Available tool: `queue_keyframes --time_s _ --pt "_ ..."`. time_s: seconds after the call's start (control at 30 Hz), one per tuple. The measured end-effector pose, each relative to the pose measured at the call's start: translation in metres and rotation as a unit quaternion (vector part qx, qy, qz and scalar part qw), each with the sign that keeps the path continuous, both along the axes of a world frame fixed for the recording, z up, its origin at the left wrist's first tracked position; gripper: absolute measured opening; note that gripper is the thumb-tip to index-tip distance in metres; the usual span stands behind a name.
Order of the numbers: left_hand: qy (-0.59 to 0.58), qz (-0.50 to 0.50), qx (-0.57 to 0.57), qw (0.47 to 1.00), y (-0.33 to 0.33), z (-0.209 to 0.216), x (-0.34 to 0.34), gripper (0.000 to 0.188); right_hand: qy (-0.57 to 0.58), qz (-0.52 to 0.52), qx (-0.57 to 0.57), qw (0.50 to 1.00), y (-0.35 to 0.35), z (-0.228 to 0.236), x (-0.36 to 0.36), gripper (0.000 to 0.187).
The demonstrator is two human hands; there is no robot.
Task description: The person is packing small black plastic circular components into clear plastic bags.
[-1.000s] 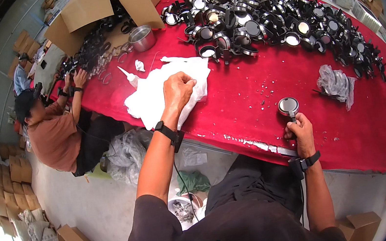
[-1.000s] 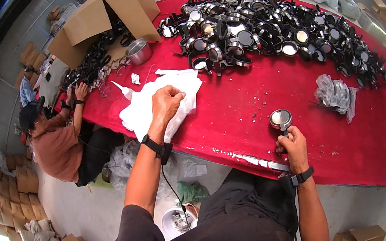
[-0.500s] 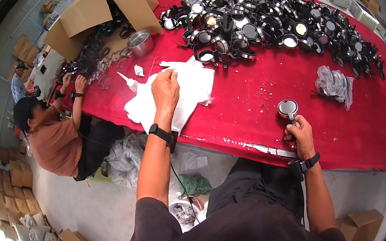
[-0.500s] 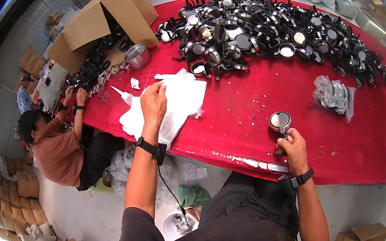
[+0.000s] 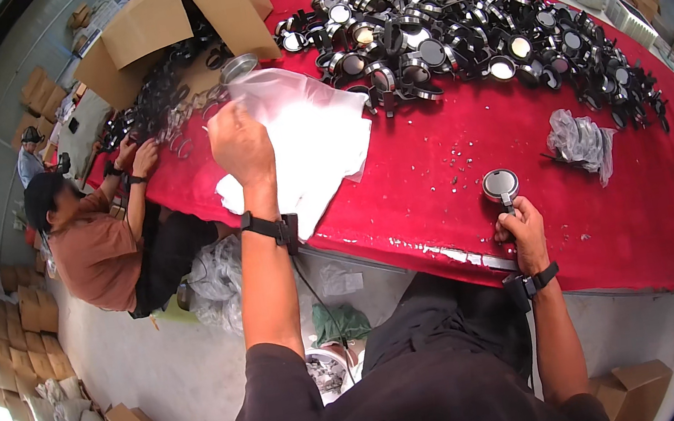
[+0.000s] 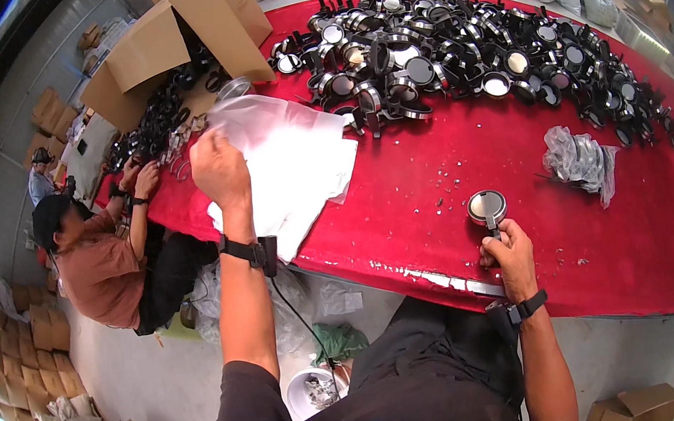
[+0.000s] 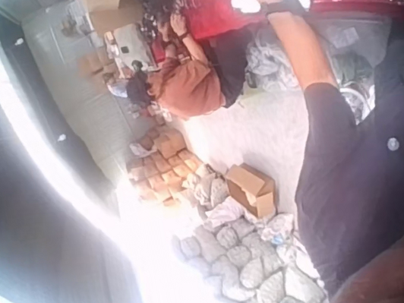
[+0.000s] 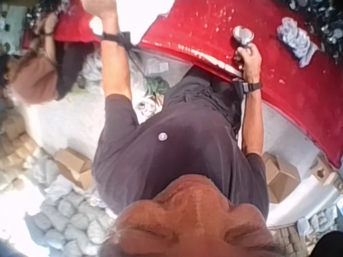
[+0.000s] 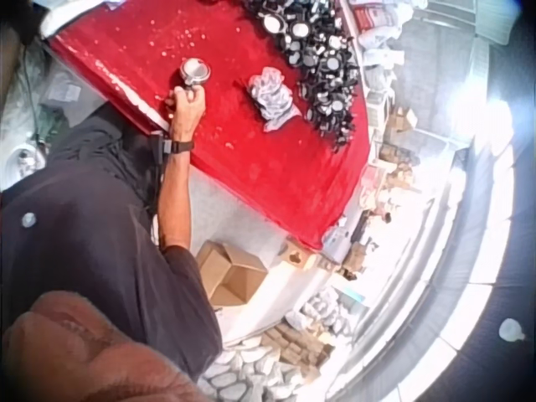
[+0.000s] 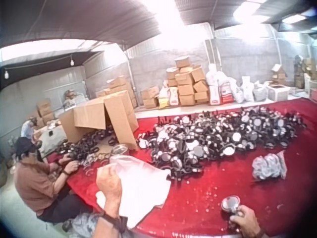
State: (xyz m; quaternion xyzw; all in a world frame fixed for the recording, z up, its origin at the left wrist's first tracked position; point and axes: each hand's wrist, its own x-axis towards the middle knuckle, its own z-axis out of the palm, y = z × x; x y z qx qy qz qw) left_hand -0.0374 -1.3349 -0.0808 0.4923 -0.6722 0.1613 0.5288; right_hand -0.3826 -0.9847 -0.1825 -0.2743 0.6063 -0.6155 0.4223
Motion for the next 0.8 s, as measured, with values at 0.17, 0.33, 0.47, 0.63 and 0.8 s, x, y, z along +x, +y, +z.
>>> queue_keyframes --time_s 0.17,0.33,0.47,0.63,0.8 --pt "-0.086 0.0 -0.068 0.994 -0.008 -0.007 0.016 0.011 0.001 -0.007 -0.005 1.0 -0.003 0.002 0.002 0.022" --pt "0.135 0.023 0.023 0.99 -0.008 -0.003 0.023 0.019 0.009 -0.003 -0.003 1.0 -0.002 -0.001 0.001 0.021" --pt "0.249 0.034 0.113 0.961 -0.002 -0.012 0.025 0.022 0.002 -0.01 0.002 1.0 -0.001 -0.003 0.002 0.02" --pt "0.162 -0.348 0.51 0.77 0.033 -0.025 -0.004 0.027 -0.034 0.017 -0.013 0.999 0.002 -0.002 -0.003 0.025" --pt "0.149 -0.461 0.589 0.646 0.094 -0.058 -0.042 0.025 -0.031 0.054 -0.041 0.997 -0.04 0.025 0.044 0.043"
